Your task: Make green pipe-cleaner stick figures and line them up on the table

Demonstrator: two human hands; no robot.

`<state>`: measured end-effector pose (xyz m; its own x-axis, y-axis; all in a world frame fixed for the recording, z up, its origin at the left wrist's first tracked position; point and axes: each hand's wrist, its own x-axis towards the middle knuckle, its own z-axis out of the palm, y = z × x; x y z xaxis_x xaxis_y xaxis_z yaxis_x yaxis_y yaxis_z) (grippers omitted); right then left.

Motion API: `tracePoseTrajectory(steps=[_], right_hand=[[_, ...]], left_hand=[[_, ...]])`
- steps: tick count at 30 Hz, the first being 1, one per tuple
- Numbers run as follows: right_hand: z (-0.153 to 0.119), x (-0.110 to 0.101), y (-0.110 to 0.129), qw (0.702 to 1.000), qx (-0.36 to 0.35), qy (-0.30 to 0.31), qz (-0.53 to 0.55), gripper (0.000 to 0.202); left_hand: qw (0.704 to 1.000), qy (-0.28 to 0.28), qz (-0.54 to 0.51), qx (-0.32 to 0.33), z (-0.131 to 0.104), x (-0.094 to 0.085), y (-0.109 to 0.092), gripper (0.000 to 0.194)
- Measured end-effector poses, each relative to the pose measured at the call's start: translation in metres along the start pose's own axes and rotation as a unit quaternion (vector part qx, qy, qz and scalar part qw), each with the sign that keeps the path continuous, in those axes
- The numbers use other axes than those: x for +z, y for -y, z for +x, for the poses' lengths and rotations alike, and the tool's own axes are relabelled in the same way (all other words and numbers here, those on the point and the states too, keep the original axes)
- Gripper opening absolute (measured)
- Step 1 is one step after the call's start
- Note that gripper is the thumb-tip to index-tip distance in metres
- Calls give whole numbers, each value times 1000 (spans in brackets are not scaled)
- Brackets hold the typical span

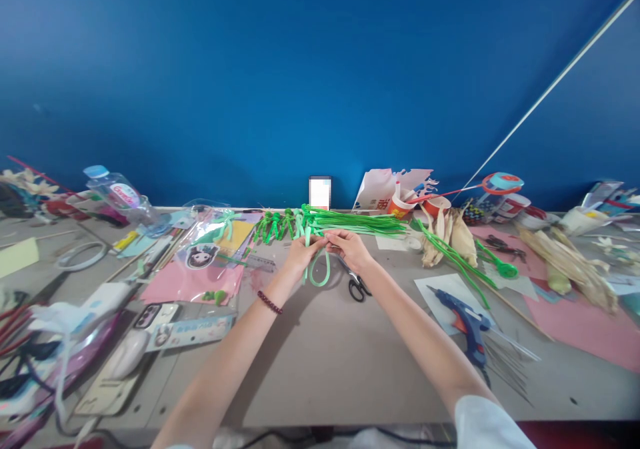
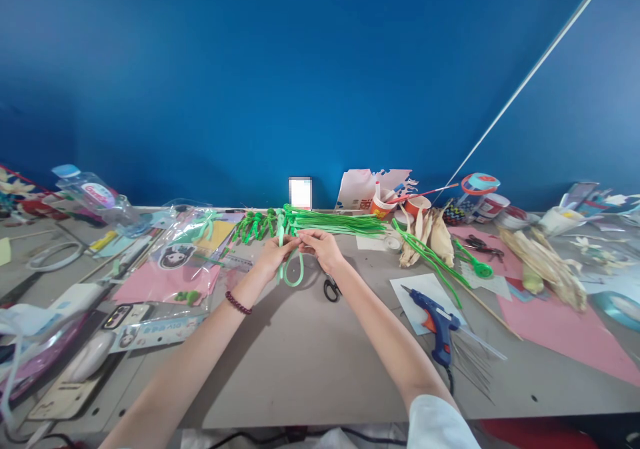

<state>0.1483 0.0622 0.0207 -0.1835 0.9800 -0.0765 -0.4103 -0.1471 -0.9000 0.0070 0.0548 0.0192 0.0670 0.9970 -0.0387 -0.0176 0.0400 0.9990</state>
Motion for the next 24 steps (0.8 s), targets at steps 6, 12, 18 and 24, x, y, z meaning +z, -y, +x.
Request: tracePoseTrajectory(steps=[6,12,18,24], right_hand=[[-2,0,3,999,36,21,0,29],[-3,-5,9,994,58,89,-32,34],[-3,-9,13,991,51,102,-63,34],[-2,-5,11,993,-15,40,-109,40]], left_hand=[[996,76,-37,-21,1,-3,-1,35],[992,120,-42,-9,-2,-3,-10,37],[982,177,-57,-39,-5,-5,-13,32],[992,117,45,12,-12,5,-12,32]])
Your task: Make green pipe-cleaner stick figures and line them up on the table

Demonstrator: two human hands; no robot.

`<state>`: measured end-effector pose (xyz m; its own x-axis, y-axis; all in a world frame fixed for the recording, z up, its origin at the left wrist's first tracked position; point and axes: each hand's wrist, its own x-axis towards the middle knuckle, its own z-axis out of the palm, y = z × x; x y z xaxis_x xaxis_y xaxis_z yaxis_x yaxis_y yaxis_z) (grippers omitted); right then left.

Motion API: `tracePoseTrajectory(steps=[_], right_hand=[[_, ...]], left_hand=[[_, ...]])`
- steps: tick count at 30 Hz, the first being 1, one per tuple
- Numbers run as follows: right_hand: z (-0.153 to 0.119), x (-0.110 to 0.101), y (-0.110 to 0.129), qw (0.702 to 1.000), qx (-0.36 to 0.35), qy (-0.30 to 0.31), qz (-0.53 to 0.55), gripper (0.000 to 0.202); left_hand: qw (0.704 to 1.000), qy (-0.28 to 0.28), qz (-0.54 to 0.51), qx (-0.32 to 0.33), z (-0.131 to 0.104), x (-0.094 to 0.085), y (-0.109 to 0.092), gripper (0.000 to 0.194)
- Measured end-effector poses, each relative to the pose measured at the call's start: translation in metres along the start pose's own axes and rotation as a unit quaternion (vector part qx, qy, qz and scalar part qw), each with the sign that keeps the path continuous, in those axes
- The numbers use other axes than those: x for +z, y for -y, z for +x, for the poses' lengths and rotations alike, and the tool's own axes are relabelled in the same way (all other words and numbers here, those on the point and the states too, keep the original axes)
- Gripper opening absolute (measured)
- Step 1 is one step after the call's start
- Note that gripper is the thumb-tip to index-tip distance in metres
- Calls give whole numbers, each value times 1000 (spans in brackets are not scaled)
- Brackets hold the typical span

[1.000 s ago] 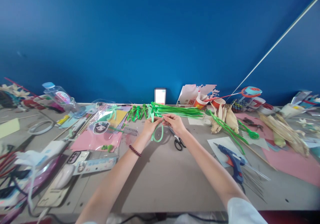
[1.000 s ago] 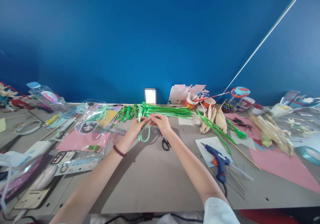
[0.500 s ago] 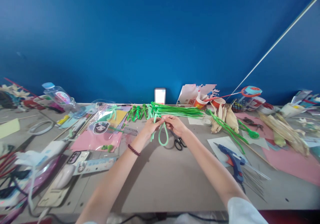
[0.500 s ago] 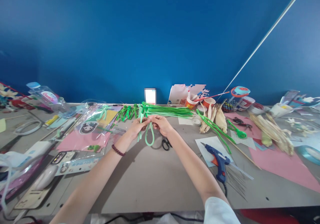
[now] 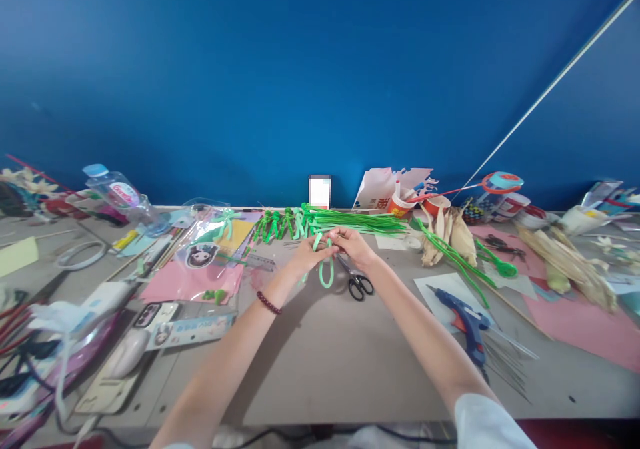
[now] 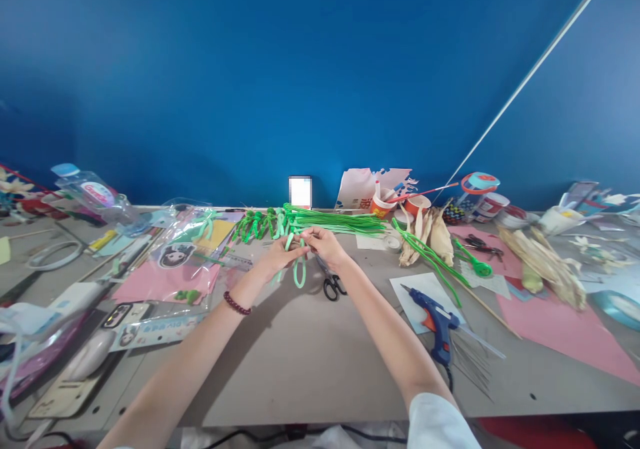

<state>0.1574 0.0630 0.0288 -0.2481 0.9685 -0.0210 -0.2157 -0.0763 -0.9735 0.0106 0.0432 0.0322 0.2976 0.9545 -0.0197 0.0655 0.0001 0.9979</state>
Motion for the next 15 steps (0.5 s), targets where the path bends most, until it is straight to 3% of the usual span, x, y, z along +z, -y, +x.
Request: tracePoseTrajectory(steps=[4,7,15], right_hand=[[3,-1,-1,999,-33,-40,2,40],[6,-6,1,996,-44,-71,25,42],[14,-30,12,981,-69,-158,88,45]], left_hand=[[983,-66,153,77,-3,8,2,19],[968,-70,225,87,-4,7,3,16],[968,-57,240,52,2,0,10,27]])
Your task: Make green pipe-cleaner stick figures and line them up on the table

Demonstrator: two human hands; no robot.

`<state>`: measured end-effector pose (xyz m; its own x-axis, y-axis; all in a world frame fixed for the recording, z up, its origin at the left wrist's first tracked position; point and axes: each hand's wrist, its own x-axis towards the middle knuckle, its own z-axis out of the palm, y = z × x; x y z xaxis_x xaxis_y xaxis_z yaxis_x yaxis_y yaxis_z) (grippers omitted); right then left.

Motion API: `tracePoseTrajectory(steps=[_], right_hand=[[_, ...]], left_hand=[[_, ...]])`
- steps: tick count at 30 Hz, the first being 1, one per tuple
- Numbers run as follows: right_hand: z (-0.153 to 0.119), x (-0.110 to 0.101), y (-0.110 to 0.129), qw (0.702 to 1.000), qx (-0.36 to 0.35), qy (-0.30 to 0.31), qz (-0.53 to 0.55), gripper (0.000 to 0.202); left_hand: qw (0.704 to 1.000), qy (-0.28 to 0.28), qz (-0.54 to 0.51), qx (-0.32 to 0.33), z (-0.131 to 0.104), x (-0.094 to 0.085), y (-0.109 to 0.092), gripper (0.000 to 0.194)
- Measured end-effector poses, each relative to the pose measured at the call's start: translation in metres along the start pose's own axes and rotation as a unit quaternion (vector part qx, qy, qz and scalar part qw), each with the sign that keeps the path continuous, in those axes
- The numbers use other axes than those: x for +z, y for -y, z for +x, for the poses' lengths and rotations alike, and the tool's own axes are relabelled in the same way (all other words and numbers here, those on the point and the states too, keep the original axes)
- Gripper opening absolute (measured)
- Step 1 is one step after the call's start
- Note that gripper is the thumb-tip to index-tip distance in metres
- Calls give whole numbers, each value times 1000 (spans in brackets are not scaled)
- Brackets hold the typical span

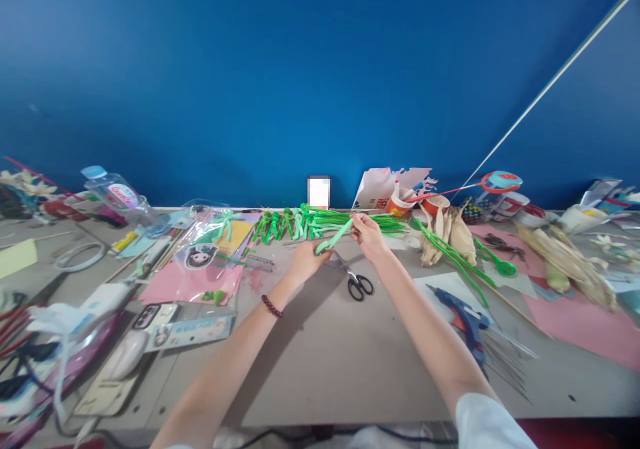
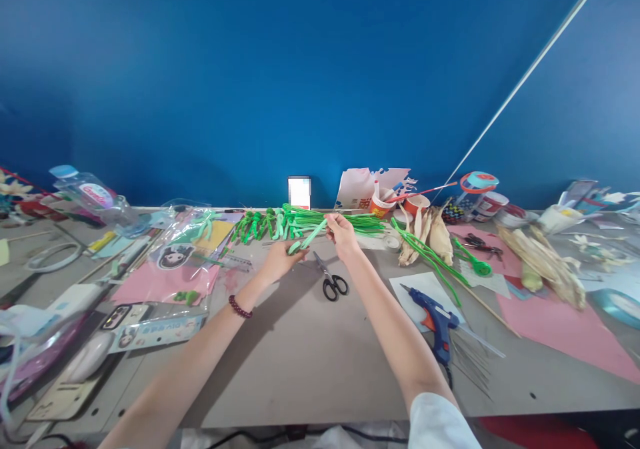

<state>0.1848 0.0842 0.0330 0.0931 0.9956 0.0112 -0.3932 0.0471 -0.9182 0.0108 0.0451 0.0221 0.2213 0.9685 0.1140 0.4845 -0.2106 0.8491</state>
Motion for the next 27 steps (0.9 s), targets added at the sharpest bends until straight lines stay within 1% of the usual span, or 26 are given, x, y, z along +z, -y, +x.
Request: tracePoseTrajectory(steps=[5,11,13,16,18,20,23,27], right_hand=[[4,-7,1,1000,-2,-23,-1,42],[8,-10,-3,999,-10,-46,-7,40],[9,-11,-4,998,-11,-55,-13,39],[11,-13,-5,997,-8,-70,-9,39],[11,-14,-5,997,-7,-76,-1,39],[12,-14,-6,997,-7,-79,6,39],[12,-15,-5,997,-8,-83,5,37],[13,-16,-5,997,-10,-80,-4,35]], left_hand=[[1000,7,-14,-2,2,2,5,30],[1000,12,-24,-8,2,1,5,32],[1000,11,-13,4,2,1,5,33],[999,0,34,41,3,2,6,34],[997,-5,64,52,3,3,9,34],[996,-6,74,52,3,4,12,32],[997,-16,56,47,3,4,15,25],[998,-22,36,40,2,4,14,17]])
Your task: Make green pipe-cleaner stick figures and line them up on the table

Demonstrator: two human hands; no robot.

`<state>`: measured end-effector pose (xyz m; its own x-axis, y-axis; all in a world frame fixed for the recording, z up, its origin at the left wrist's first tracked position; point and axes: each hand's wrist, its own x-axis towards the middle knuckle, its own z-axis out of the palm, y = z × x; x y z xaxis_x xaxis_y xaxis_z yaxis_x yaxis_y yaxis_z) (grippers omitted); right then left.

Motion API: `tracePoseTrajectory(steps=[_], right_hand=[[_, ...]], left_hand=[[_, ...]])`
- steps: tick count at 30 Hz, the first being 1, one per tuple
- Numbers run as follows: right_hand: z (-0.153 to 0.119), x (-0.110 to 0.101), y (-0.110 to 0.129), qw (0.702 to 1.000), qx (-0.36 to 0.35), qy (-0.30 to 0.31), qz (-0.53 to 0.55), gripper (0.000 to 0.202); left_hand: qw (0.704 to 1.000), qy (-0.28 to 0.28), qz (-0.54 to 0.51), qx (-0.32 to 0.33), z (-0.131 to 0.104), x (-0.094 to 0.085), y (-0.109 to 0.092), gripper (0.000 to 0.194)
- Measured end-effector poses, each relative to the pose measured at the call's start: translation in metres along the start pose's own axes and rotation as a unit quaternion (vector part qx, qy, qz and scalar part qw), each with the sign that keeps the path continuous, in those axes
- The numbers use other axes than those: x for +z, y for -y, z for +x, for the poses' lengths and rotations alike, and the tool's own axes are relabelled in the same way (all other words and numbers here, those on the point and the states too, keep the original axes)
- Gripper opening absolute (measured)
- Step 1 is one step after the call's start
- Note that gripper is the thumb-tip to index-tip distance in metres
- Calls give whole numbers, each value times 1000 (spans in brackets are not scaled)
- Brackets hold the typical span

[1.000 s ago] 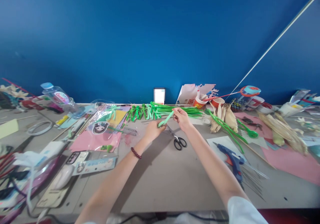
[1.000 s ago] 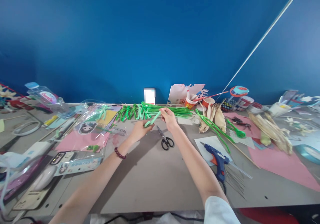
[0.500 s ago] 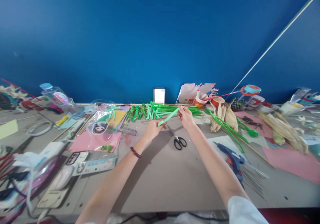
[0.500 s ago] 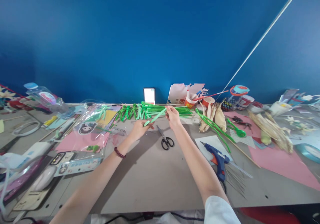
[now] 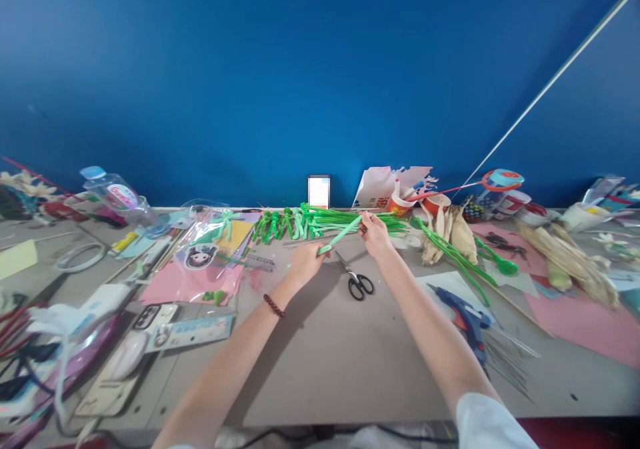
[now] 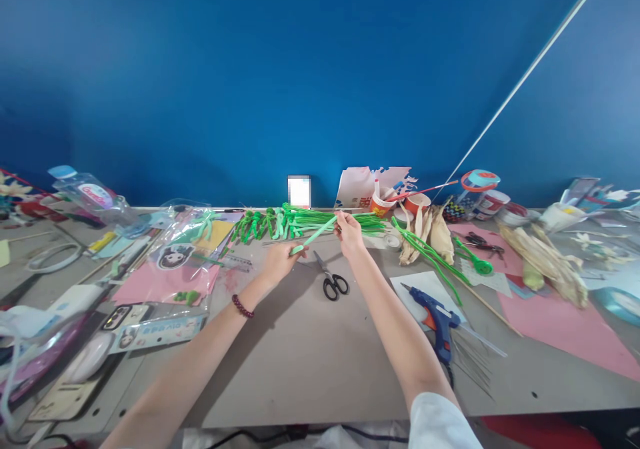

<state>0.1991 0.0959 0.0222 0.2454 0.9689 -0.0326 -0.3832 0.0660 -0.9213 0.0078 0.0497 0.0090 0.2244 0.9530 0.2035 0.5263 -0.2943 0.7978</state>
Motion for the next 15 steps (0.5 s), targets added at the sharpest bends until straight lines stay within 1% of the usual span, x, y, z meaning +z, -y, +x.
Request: tracePoseTrajectory(steps=[6,9,12,15], right_hand=[[0,1,-2,1000,8,-4,7,33],[0,0,0,999,24,-1,28,32],[2,-2,2,999,35,13,33,32],[3,-5,3,998,48,23,-22,29]], left_hand=[[1000,-28,1,13,0,0,-1,20],[999,-48,-21,-12,1,-1,0,27],[994,-82,-67,-38,3,-6,0,35],[984,-107,-132,-62,4,-12,-1,38]])
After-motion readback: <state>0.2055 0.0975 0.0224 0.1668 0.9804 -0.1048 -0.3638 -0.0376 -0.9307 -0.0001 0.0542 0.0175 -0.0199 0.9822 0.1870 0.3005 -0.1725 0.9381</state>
